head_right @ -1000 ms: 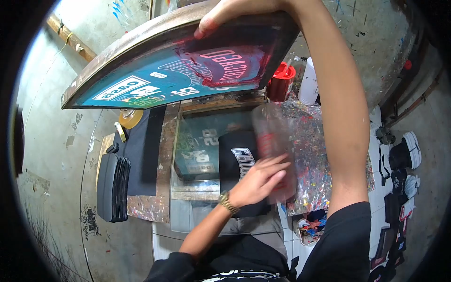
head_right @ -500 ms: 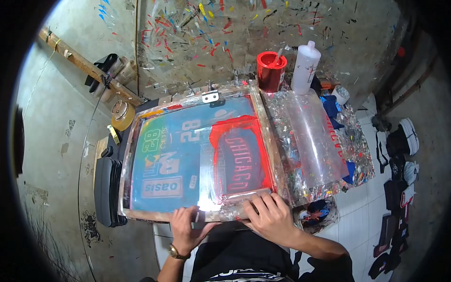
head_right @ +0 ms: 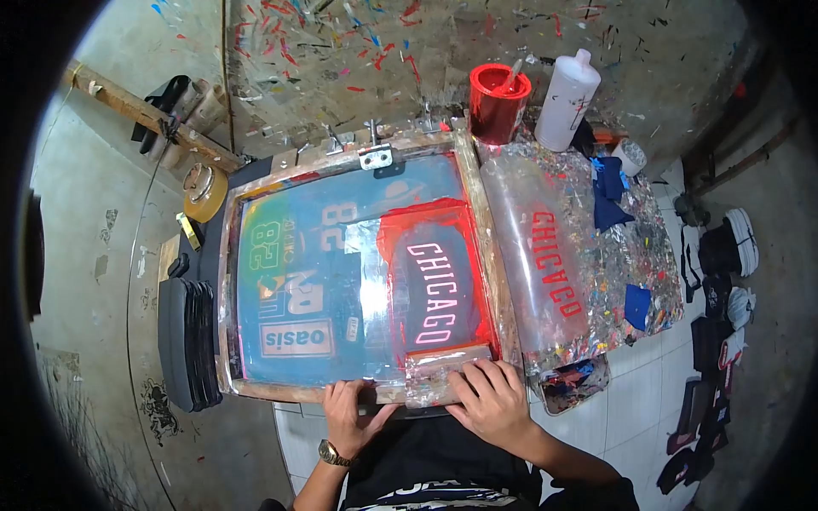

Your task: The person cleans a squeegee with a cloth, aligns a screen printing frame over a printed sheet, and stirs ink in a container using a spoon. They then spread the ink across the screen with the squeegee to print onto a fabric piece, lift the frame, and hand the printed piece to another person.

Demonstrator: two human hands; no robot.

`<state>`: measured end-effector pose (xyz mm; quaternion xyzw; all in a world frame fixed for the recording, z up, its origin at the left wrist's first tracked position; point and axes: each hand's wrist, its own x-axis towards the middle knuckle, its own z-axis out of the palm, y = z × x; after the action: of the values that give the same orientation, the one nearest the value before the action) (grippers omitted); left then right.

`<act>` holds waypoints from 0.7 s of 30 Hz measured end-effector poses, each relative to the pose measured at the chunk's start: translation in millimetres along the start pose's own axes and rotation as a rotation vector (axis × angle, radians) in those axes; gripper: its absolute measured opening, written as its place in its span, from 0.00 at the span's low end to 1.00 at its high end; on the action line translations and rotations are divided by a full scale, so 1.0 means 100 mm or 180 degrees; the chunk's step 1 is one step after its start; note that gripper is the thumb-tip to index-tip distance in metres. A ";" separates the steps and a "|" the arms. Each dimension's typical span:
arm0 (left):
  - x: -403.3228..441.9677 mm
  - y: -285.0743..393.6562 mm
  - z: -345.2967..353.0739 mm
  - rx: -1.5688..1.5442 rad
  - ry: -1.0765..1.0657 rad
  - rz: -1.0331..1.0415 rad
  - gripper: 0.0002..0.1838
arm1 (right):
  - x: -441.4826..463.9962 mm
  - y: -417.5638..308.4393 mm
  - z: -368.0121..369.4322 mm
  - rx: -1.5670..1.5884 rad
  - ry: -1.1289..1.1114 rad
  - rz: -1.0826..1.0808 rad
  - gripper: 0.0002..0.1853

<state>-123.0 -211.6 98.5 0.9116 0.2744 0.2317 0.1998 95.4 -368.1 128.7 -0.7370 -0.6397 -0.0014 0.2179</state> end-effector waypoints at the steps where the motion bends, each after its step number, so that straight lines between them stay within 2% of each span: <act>1: 0.00 0.00 0.00 -0.0013 -0.0030 -0.0015 0.31 | 0.01 0.00 -0.01 0.0016 0.0014 0.0004 0.32; 21: 0.02 0.02 -0.04 -0.0025 -0.0139 -0.0086 0.28 | 0.03 0.06 -0.03 0.0267 0.0017 0.0112 0.32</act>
<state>-122.8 -210.6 103.5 0.9119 0.2814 0.2101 0.2125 102.2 -366.3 130.4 -0.7384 -0.6255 0.0272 0.2503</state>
